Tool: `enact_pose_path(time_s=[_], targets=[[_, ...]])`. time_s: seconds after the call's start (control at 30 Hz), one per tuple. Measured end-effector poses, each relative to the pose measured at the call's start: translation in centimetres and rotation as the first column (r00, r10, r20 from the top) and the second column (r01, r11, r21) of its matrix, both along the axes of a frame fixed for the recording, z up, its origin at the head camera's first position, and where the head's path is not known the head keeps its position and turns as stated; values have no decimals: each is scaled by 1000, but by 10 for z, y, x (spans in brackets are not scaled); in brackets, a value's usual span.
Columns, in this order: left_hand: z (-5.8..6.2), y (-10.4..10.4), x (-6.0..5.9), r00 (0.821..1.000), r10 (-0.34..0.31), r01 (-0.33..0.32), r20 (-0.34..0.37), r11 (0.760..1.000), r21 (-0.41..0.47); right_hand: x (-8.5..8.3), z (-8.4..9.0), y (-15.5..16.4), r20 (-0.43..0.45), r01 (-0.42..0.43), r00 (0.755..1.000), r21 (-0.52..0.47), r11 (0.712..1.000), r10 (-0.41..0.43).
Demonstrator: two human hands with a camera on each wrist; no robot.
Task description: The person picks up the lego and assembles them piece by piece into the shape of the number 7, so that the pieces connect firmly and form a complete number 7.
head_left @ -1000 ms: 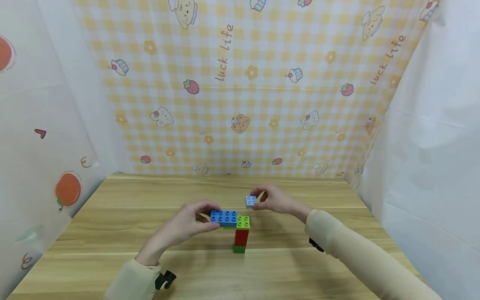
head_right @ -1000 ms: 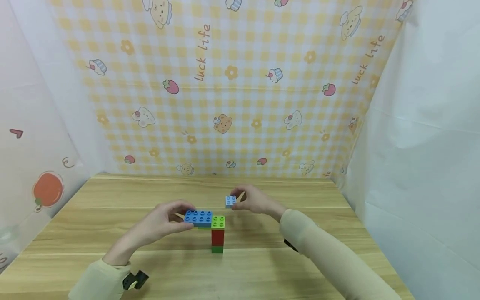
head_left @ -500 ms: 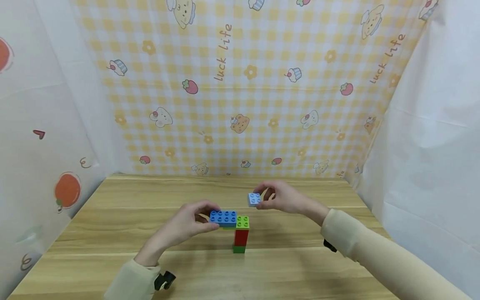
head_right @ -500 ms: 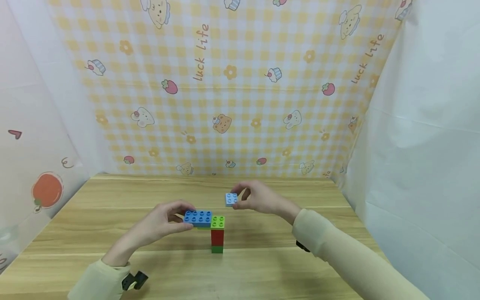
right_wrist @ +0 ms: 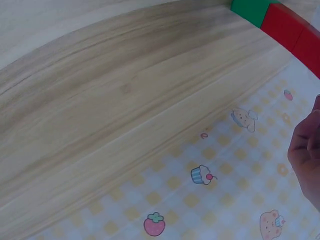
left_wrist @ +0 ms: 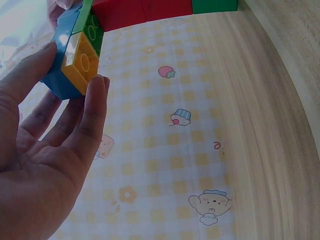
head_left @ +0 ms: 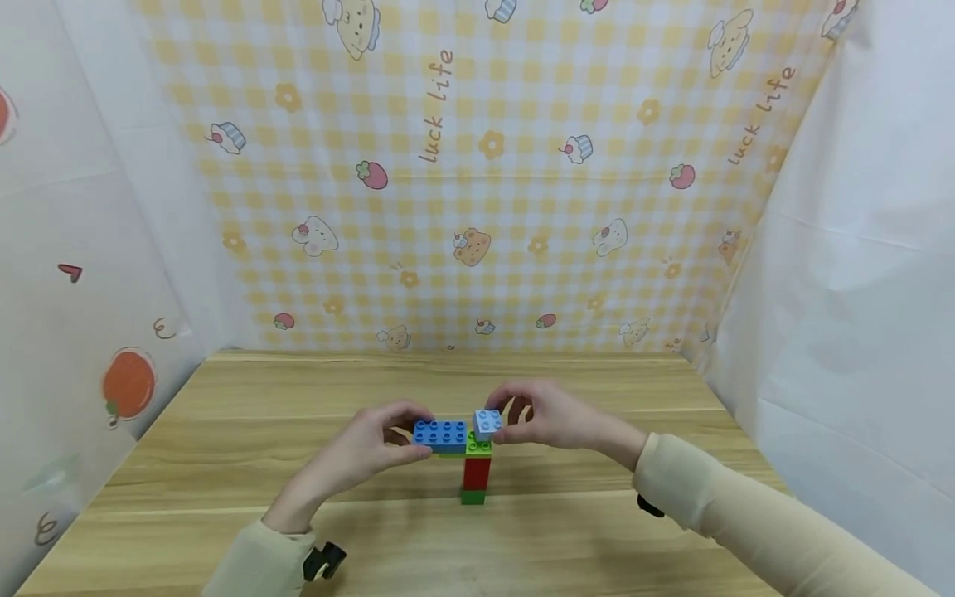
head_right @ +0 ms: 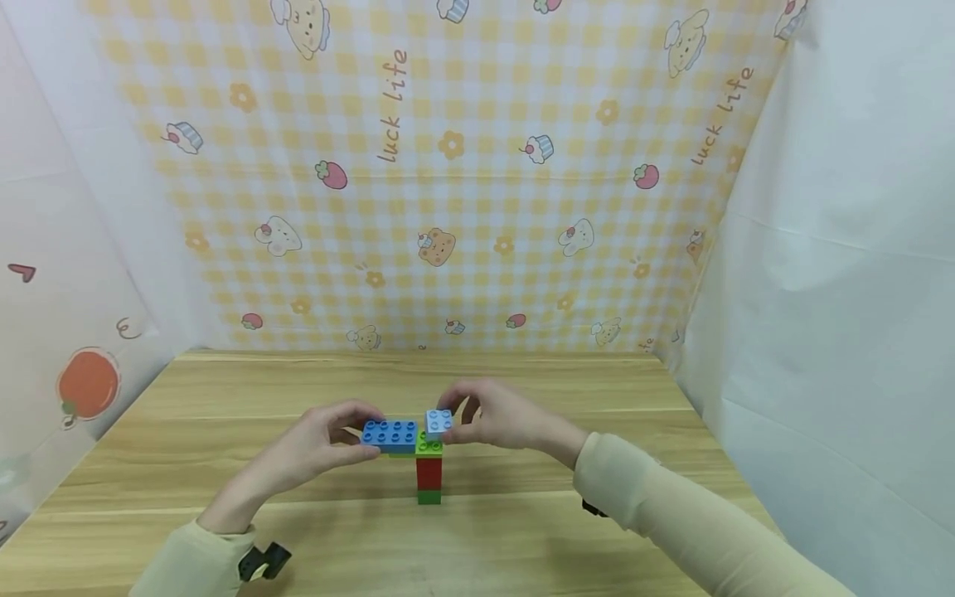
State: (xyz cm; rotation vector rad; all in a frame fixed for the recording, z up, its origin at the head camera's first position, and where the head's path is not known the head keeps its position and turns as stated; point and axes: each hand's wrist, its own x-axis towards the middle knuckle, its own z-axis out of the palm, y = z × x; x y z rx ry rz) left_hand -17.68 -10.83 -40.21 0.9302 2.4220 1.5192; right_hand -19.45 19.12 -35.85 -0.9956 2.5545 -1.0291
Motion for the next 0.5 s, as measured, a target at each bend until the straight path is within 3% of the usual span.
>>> enact_pose_path(time_s=[0.5], targets=[[1, 1, 1, 1000, -5, 5, -1, 1000, 8, 8, -3, -9, -34, 2, 999, 25, 1000, -1]])
